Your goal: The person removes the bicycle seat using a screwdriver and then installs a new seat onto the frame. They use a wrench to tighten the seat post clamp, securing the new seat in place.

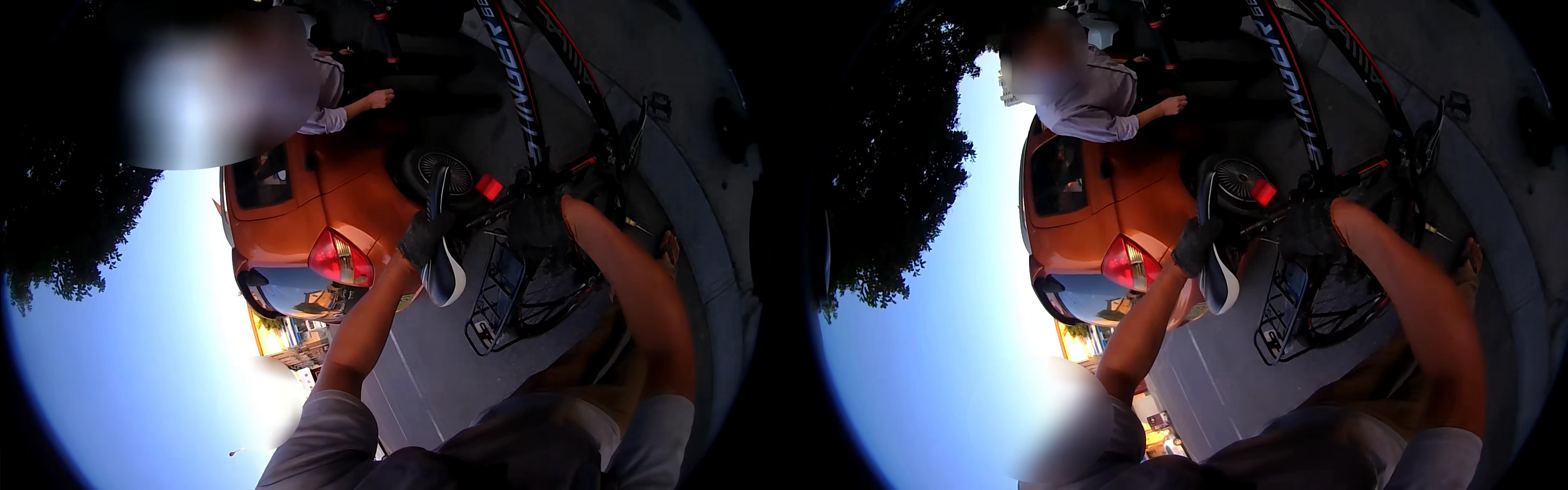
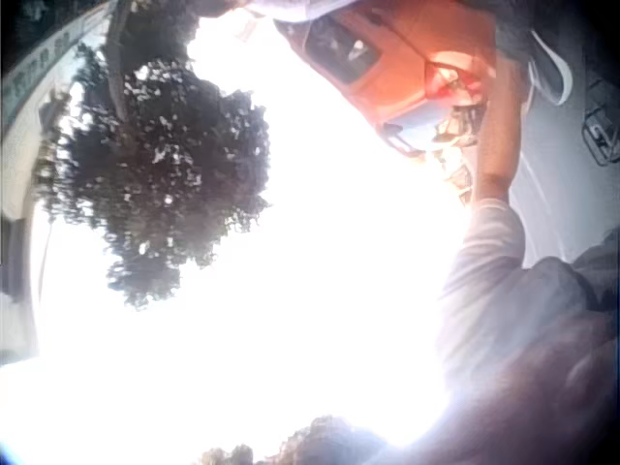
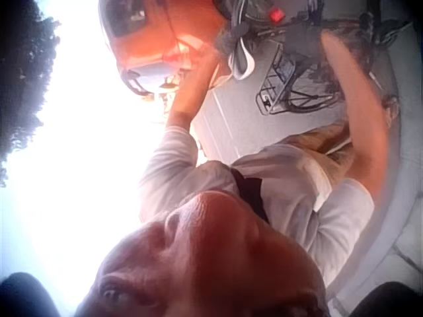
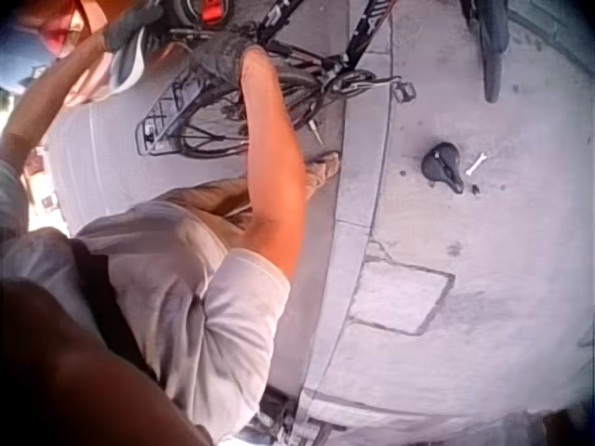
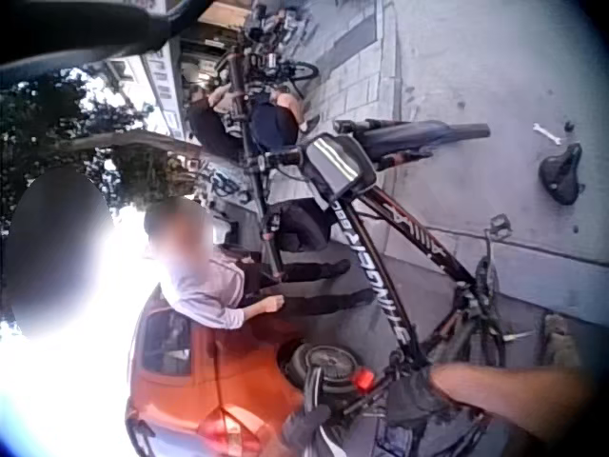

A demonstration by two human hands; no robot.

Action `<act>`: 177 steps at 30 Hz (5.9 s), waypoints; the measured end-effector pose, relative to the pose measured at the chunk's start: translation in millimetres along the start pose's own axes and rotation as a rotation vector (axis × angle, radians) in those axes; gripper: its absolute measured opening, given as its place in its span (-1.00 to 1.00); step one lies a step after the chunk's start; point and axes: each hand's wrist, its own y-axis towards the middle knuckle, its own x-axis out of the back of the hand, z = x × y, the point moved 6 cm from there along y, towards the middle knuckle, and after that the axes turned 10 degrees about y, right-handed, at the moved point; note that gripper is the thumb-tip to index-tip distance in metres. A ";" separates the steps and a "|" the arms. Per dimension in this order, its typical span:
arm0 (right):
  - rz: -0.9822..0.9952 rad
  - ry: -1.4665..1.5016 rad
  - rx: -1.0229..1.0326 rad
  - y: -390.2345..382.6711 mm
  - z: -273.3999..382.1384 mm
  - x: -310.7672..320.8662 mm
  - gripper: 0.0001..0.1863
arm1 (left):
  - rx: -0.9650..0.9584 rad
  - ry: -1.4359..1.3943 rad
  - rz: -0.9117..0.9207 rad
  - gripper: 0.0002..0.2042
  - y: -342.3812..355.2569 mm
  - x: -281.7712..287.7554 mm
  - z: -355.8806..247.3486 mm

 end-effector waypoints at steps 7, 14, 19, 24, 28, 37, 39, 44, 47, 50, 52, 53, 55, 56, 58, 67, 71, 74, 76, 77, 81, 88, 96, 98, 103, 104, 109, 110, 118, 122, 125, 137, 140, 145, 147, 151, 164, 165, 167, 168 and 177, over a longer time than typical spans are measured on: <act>-0.547 0.742 -0.460 -11.6 22.4 -77.7 -0.58 | -0.032 0.095 -0.063 -0.58 0.0 -1.5 -0.6; -0.533 0.496 -0.654 87.6 60.6 -205.9 -0.59 | -0.068 0.355 -0.103 -0.54 0.8 -1.0 -11.5; -0.787 0.181 -0.692 167.4 -54.7 -177.9 -0.58 | -0.159 0.414 -0.108 -0.62 -5.4 -1.2 -13.7; -0.863 -0.077 -0.709 144.8 -60.1 -135.4 -0.57 | -0.438 0.530 -0.106 -0.64 12.5 -2.4 -1.1; -1.028 -0.271 -0.639 123.9 -27.0 -111.4 -0.55 | -0.292 0.474 -0.071 -0.48 20.2 2.5 8.4; -0.386 0.263 -0.957 96.8 21.1 -78.4 -0.47 | -0.231 0.504 -0.142 -0.28 -14.1 3.2 -32.6; -0.488 0.273 -0.918 87.3 40.7 -76.1 -0.49 | -0.331 0.479 -0.151 -0.33 -22.1 2.8 -44.1; -0.747 0.509 -0.713 48.3 79.1 -97.1 -0.53 | -0.111 0.371 -0.025 -0.32 -27.9 1.6 -40.0; -0.709 0.605 -0.617 26.9 106.7 -103.9 -0.55 | -0.116 0.339 -0.012 -0.32 -27.3 1.8 -36.7; -0.454 0.903 -0.527 18.7 140.4 -107.5 -0.59 | -0.147 0.331 -0.035 -0.31 -20.6 3.2 -28.2; -0.409 0.981 -0.353 13.6 168.2 -98.4 -0.57 | -0.154 0.337 -0.044 -0.26 -13.7 2.9 -21.2; -0.406 0.880 -0.344 10.3 177.9 -95.8 -0.57 | -0.144 0.349 -0.041 -0.21 -9.9 2.3 -17.9; -0.431 0.671 -0.261 5.7 194.4 -92.8 -0.56 | -0.140 0.366 -0.036 -0.14 -5.8 1.4 -13.0; -0.411 0.649 -0.358 2.4 192.5 -99.8 -0.59 | -0.144 0.375 -0.032 -0.12 -5.6 1.5 -12.1; -0.436 0.583 -0.450 -3.6 188.8 -113.8 -0.66 | -0.144 0.395 -0.042 -0.09 -8.1 3.3 -13.2; -0.554 0.655 -0.738 -56.5 157.6 -162.3 -0.78 | -0.106 0.468 -0.094 -0.06 -47.0 11.5 -29.9; -0.629 0.649 -0.609 -66.9 169.2 -133.6 -0.74 | -0.113 0.488 -0.130 -0.05 -57.5 18.4 -33.1; -0.639 1.432 -1.173 -96.3 169.2 -146.8 -0.79 | -0.128 0.519 -0.219 -0.07 -59.2 19.4 -35.7; -0.749 1.599 -1.042 -98.7 181.4 -135.1 -0.84 | -0.126 0.495 -0.242 -0.09 -57.5 15.4 -33.9; -0.806 1.673 -1.021 -104.9 186.2 -130.5 -0.85 | -0.134 0.467 -0.242 -0.09 -56.4 11.9 -32.5; -0.460 1.550 -1.249 -138.2 194.2 -120.7 -0.82 | -0.133 0.396 -0.299 -0.18 -49.5 4.5 -28.0; -0.354 1.261 -1.134 -180.3 182.6 -64.1 -0.77 | -0.085 0.346 -0.303 -0.18 -53.4 -3.1 -32.6; -0.159 1.042 -0.995 -190.5 157.7 -27.8 -0.57 | -0.025 0.452 -0.295 -0.27 -71.2 -2.8 -51.3; -0.191 1.157 -1.066 -190.0 153.3 -32.6 -0.57 | -0.016 0.530 -0.284 -0.24 -70.2 -3.6 -54.6; -0.198 1.224 -1.131 -178.1 143.7 -47.2 -0.59 | -0.097 0.656 -0.286 -0.27 -67.7 3.1 -61.6; -0.203 1.224 -1.133 -176.2 140.6 -50.7 -0.60 | -0.110 0.629 -0.269 -0.29 -67.8 3.8 -61.2; -0.134 1.007 -1.004 -163.5 116.7 -67.4 -0.65 | -0.129 0.576 -0.284 -0.36 -70.1 6.6 -56.9; -0.110 0.907 -0.914 -158.4 113.7 -67.7 -0.66 | -0.127 0.555 -0.281 -0.36 -70.0 6.1 -55.3; -0.535 0.955 -1.045 -169.2 93.4 -49.8 -0.73 | -0.662 0.752 -1.154 -0.46 -126.1 -19.2 -86.7; -0.557 0.702 -0.863 -168.4 82.7 -27.3 -0.75 | -0.618 0.249 -0.595 -0.49 -116.1 -94.9 -53.0; -0.593 0.919 -0.782 -174.8 68.7 -30.0 -0.73 | -0.369 0.078 -0.493 -0.56 -89.9 -146.5 -6.2; -0.533 0.818 -0.629 -194.9 34.7 -14.5 -0.82 | 0.049 -0.097 -0.287 -0.58 -13.0 -186.0 66.0; -0.558 1.248 -0.743 -193.7 18.9 -29.9 -0.79 | 0.176 -0.592 -0.238 -0.68 -12.8 -195.4 67.7; -0.807 1.649 -1.238 -169.9 -21.6 -70.5 -0.73 | 0.142 -0.828 -0.424 -0.66 7.0 -192.3 63.8; -0.822 1.715 -1.343 -157.8 -19.2 -79.2 -0.71 | 0.101 -0.511 -0.539 -0.66 8.1 -174.4 62.2; -0.640 1.702 -1.153 -121.9 -13.5 -75.4 -0.66 | 0.093 -0.490 -0.709 -0.65 -1.5 -150.9 73.1; -0.811 1.668 -1.012 -82.3 -37.9 -106.3 -0.68 | -0.254 -0.465 -0.839 -0.80 6.5 -119.6 89.3; -0.808 1.707 -0.967 -80.5 -37.1 -105.3 -0.68 | -0.284 -0.634 -0.786 -0.78 8.2 -122.9 92.3; -0.709 1.757 -0.935 -78.7 -35.9 -106.7 -0.68 | -0.272 -0.765 -0.677 -0.73 12.7 -123.8 93.7; -0.666 1.761 -0.950 -81.4 -37.1 -108.3 -0.68 | -0.345 -0.838 -0.582 -0.69 14.1 -124.0 88.9; -0.638 1.325 -0.471 -61.4 -67.6 -97.0 -0.66 | -0.234 1.016 -0.947 -0.78 -7.7 -127.0 50.7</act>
